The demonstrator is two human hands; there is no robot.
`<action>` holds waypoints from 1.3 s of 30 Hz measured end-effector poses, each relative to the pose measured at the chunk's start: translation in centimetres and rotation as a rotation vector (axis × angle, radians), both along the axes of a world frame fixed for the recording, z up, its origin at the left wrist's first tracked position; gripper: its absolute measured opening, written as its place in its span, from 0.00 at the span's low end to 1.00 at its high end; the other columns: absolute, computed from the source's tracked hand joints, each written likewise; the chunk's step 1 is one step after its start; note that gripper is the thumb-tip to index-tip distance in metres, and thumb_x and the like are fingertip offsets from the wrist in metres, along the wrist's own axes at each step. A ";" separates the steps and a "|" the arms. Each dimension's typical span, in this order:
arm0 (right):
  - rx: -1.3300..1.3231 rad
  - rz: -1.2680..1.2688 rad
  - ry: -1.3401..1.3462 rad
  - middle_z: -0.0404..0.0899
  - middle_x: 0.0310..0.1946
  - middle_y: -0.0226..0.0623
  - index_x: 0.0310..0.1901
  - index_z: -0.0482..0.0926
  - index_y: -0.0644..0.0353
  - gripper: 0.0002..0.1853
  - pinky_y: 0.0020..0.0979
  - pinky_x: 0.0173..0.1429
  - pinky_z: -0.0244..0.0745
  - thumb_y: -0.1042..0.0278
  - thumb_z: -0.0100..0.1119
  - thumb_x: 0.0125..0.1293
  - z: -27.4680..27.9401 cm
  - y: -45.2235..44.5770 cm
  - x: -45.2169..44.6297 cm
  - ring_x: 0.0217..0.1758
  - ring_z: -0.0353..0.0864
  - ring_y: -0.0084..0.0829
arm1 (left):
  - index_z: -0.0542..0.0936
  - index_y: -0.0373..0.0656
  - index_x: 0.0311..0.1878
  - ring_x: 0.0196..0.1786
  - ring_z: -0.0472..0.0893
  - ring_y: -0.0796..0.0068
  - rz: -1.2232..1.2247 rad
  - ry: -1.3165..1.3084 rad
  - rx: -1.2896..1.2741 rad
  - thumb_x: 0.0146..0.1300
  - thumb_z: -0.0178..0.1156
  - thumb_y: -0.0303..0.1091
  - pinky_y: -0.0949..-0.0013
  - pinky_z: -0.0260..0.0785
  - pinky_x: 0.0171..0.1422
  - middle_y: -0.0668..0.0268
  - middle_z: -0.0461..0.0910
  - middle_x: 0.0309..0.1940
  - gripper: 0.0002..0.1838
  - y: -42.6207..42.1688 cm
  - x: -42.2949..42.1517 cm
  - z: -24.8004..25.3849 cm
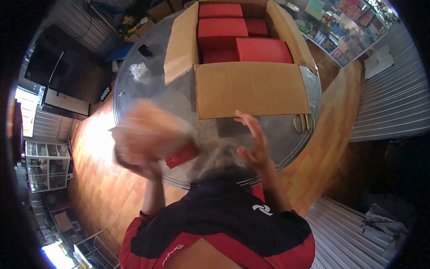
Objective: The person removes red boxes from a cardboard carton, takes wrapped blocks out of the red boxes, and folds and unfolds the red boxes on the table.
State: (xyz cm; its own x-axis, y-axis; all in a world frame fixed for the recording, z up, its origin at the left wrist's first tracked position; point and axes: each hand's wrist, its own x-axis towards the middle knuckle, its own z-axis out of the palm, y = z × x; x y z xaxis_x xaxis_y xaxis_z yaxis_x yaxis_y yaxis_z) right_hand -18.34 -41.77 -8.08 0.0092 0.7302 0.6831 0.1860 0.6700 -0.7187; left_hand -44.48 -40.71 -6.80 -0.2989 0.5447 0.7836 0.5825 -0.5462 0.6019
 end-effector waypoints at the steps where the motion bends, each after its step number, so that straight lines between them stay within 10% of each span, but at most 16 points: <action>1: -0.124 -0.065 0.005 0.71 0.49 0.50 0.54 0.68 0.64 0.23 0.36 0.50 0.69 0.67 0.55 0.57 1.2 0.2 0.1 0.48 0.74 0.41 | 0.47 0.39 0.65 0.61 0.61 0.58 0.136 -0.276 -0.038 0.59 0.50 0.49 0.56 0.58 0.61 0.53 0.53 0.61 0.38 1.9 0.5 4.8; 4: -0.037 -0.198 -0.447 0.78 0.39 0.45 0.43 0.76 0.65 0.13 0.32 0.42 0.72 0.76 0.54 0.54 1.1 1.0 1.4 0.37 0.79 0.35 | 0.44 0.46 0.67 0.59 0.63 0.58 0.156 -0.397 -0.096 0.60 0.52 0.42 0.56 0.61 0.59 0.54 0.52 0.62 0.37 5.1 -3.2 8.3; 8: -0.242 -0.225 -0.166 0.80 0.30 0.42 0.33 0.79 0.66 0.07 0.28 0.35 0.73 0.80 0.53 0.53 1.3 -0.4 0.1 0.27 0.79 0.32 | 0.41 0.47 0.68 0.53 0.68 0.65 0.102 -0.684 -0.277 0.57 0.59 0.34 0.63 0.64 0.57 0.53 0.63 0.56 0.43 8.5 -9.2 3.5; 10: -0.143 -0.278 -0.121 0.79 0.26 0.42 0.33 0.78 0.67 0.06 0.27 0.31 0.72 0.79 0.53 0.54 2.7 -1.0 -0.1 0.23 0.77 0.32 | 0.38 0.45 0.68 0.55 0.68 0.63 -0.108 -0.577 -0.384 0.55 0.61 0.41 0.61 0.61 0.59 0.52 0.63 0.56 0.48 11.2 -12.8 -2.1; 13: -0.215 -0.365 0.072 0.79 0.25 0.41 0.34 0.78 0.69 0.06 0.26 0.34 0.72 0.79 0.51 0.56 4.7 -2.0 0.5 0.26 0.78 0.28 | 0.36 0.43 0.68 0.64 0.57 0.52 0.329 0.074 -0.947 0.51 0.57 0.60 0.54 0.50 0.65 0.44 0.54 0.62 0.54 15.1 -18.4 -16.9; 16: -0.120 -0.514 -0.011 0.79 0.26 0.40 0.33 0.78 0.68 0.07 0.26 0.37 0.71 0.75 0.52 0.58 8.4 -0.1 1.1 0.30 0.78 0.27 | 0.39 0.45 0.68 0.69 0.45 0.47 0.356 0.332 -1.385 0.53 0.46 0.68 0.49 0.40 0.68 0.43 0.43 0.66 0.50 13.8 -14.7 -15.4; 21: -0.171 -0.685 -0.394 0.79 0.35 0.40 0.34 0.79 0.67 0.11 0.26 0.44 0.71 0.66 0.57 0.57 11.2 8.2 1.4 0.38 0.78 0.31 | 0.54 0.44 0.65 0.68 0.50 0.54 0.312 0.271 -1.019 0.63 0.40 0.56 0.49 0.34 0.68 0.51 0.53 0.65 0.33 11.5 -14.8 -18.9; 29: -0.950 -0.687 -0.985 0.58 0.60 0.56 0.62 0.51 0.70 0.57 0.36 0.66 0.51 0.35 0.62 0.39 5.6 21.6 6.2 0.64 0.57 0.47 | 0.64 0.35 0.58 0.66 0.57 0.61 0.185 0.003 -0.749 0.65 0.40 0.44 0.51 0.28 0.69 0.55 0.66 0.57 0.25 10.7 -14.9 -18.2; 32: -1.016 -0.643 -1.163 0.54 0.62 0.56 0.61 0.49 0.75 0.57 0.34 0.68 0.49 0.38 0.63 0.40 4.8 22.5 5.8 0.65 0.54 0.48 | 0.62 0.35 0.59 0.65 0.58 0.61 0.146 0.010 -0.708 0.65 0.40 0.44 0.51 0.28 0.69 0.55 0.65 0.58 0.25 10.7 -15.4 -19.0; 39: -0.637 -0.884 -1.015 0.77 0.42 0.49 0.54 0.67 0.66 0.23 0.37 0.48 0.71 0.65 0.53 0.58 9.2 21.0 6.2 0.45 0.77 0.45 | 0.62 0.37 0.59 0.64 0.60 0.62 0.027 0.023 -0.739 0.64 0.42 0.46 0.47 0.24 0.68 0.57 0.65 0.57 0.26 10.5 -15.7 -18.7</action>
State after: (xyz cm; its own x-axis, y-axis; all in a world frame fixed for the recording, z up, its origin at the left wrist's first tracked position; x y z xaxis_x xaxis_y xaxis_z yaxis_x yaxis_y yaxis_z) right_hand -12.17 -20.79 1.10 0.3254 0.9132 0.2455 0.9428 -0.2935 -0.1579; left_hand -60.22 -30.18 -25.53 -0.3073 0.9255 0.2212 0.6067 0.0115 0.7948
